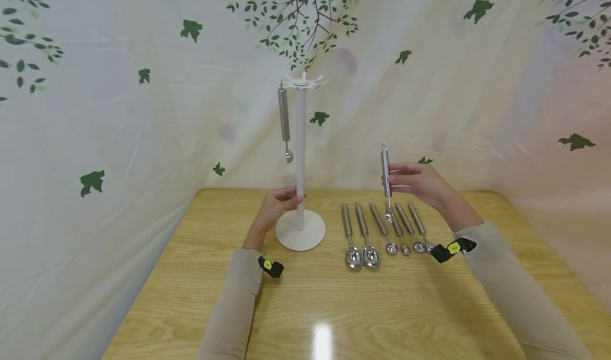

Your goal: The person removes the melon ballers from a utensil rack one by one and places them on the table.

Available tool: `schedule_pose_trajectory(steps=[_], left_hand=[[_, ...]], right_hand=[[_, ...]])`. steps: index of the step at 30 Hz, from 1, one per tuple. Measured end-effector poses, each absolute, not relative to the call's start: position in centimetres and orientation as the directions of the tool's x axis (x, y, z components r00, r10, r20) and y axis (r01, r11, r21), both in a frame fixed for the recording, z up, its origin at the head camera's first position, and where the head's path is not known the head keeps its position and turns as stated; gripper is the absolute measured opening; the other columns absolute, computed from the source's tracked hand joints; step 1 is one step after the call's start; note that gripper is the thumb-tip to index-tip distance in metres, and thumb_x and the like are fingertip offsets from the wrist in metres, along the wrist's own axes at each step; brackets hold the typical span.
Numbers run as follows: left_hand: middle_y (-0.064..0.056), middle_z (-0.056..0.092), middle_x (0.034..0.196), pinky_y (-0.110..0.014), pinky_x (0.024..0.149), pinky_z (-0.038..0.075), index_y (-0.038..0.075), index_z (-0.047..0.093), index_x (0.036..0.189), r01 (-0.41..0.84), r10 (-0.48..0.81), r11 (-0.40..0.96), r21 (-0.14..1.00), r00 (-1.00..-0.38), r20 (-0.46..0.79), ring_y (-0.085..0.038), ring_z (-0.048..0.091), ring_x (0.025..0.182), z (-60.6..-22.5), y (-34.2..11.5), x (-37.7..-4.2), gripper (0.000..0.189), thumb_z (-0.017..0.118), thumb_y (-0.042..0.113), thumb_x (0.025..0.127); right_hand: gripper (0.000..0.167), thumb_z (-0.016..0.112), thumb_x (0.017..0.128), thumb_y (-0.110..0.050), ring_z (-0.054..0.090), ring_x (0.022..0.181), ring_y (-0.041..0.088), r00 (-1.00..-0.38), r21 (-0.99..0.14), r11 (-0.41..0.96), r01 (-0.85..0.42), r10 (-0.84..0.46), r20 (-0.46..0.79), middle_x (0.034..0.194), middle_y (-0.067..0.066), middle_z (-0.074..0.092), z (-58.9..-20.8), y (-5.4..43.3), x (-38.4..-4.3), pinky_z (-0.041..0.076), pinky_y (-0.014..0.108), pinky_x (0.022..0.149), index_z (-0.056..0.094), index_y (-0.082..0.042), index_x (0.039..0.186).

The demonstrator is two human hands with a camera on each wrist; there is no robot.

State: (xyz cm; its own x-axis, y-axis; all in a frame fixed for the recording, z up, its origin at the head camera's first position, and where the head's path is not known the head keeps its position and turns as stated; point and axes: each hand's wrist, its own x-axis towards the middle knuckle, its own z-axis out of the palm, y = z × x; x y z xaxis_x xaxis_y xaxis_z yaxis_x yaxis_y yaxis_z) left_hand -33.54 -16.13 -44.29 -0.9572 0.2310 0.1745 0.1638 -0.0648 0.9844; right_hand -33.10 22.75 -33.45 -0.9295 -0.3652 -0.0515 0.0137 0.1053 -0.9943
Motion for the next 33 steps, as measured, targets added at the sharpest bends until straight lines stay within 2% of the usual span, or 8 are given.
schedule_pose_trajectory(steps=[5,8,24,33], left_hand=[[0.013,0.075,0.091,-0.031,0.087,0.062,-0.012,0.061,0.13,0.166,0.226,-0.056,0.985,-0.958,0.174,-0.007,0.07,0.093,-44.2,-16.2,-33.4,0.038,0.069,0.002,0.095],[0.013,0.075,0.091,-0.031,0.087,0.063,-0.011,0.061,0.13,0.161,0.223,-0.059,0.985,-0.96,0.17,-0.007,0.071,0.093,-44.2,-16.2,-33.4,0.038,0.069,0.002,0.095],[0.014,0.075,0.092,-0.032,0.087,0.063,-0.012,0.06,0.13,0.169,0.228,-0.063,0.984,-0.957,0.179,-0.007,0.071,0.094,-44.2,-16.1,-33.4,0.039,0.069,0.001,0.095],[0.012,0.075,0.092,-0.033,0.088,0.063,-0.011,0.062,0.129,0.164,0.225,-0.057,0.985,-0.959,0.172,-0.008,0.071,0.094,-44.2,-16.1,-33.4,0.037,0.069,0.001,0.095]], right_hand=[[0.023,0.062,0.1,-0.002,0.074,0.098,0.012,-0.919,-0.998,0.035,0.045,-0.39,-0.055,0.103,-0.003,0.077,-34.9,25.6,-33.1,0.061,0.026,0.089,0.067,-0.013,0.12],[0.026,0.058,0.101,0.002,0.074,0.098,0.013,-0.912,-0.999,0.008,0.049,-0.408,-0.048,0.103,-0.002,0.078,-35.9,27.3,-33.3,0.062,0.026,0.088,0.07,-0.017,0.113],[0.036,0.048,0.103,0.007,0.074,0.095,0.011,-0.901,-0.993,0.044,0.108,-0.418,-0.116,0.1,-0.002,0.078,-40.3,34.2,-34.5,0.061,0.024,0.085,0.071,-0.021,0.106],[0.034,0.051,0.103,0.005,0.074,0.092,0.01,-0.911,-0.98,0.066,0.188,-0.361,-0.199,0.098,-0.004,0.078,-42.3,35.6,-34.5,0.061,0.022,0.084,0.072,-0.022,0.103]])
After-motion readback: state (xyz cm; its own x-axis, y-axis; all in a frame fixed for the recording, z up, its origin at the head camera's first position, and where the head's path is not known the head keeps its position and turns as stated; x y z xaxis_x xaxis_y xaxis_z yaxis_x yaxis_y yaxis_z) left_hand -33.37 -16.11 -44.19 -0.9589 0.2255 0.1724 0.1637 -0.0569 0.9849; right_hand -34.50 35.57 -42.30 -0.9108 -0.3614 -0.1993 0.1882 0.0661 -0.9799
